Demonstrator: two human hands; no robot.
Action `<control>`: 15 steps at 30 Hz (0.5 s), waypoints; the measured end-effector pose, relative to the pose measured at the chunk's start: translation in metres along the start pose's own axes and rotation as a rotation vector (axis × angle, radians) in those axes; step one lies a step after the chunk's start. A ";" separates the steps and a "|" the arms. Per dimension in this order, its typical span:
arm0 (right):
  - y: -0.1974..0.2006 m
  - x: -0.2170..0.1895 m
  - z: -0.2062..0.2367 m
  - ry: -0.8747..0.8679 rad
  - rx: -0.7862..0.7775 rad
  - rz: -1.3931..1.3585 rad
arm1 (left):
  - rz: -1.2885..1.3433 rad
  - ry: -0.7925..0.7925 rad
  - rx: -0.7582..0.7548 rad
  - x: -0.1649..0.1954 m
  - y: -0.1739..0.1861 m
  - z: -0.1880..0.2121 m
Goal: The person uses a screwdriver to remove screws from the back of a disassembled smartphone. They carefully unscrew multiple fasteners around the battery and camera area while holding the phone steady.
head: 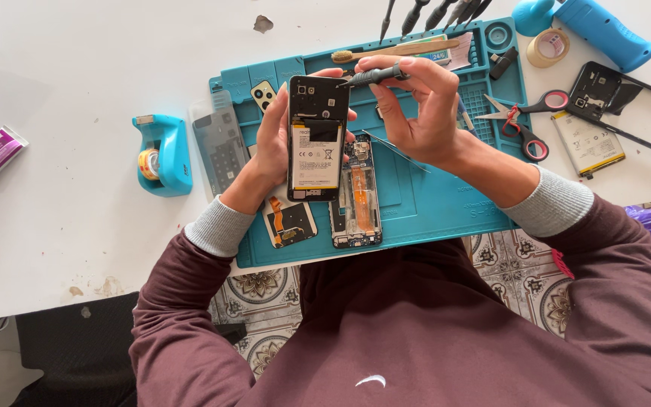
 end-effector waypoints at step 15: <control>-0.010 -0.004 0.010 0.081 -0.057 0.026 | 0.082 -0.013 0.111 -0.001 0.012 0.004</control>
Point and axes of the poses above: each hand's wrist, its own z-axis away from the middle knuckle, its own y-axis out of the back of the hand, x = y × z, the point moved 8 cm from there along -z, towards the middle knuckle, and after that the axes turned 8 degrees about -x, right-handed, at the moved point
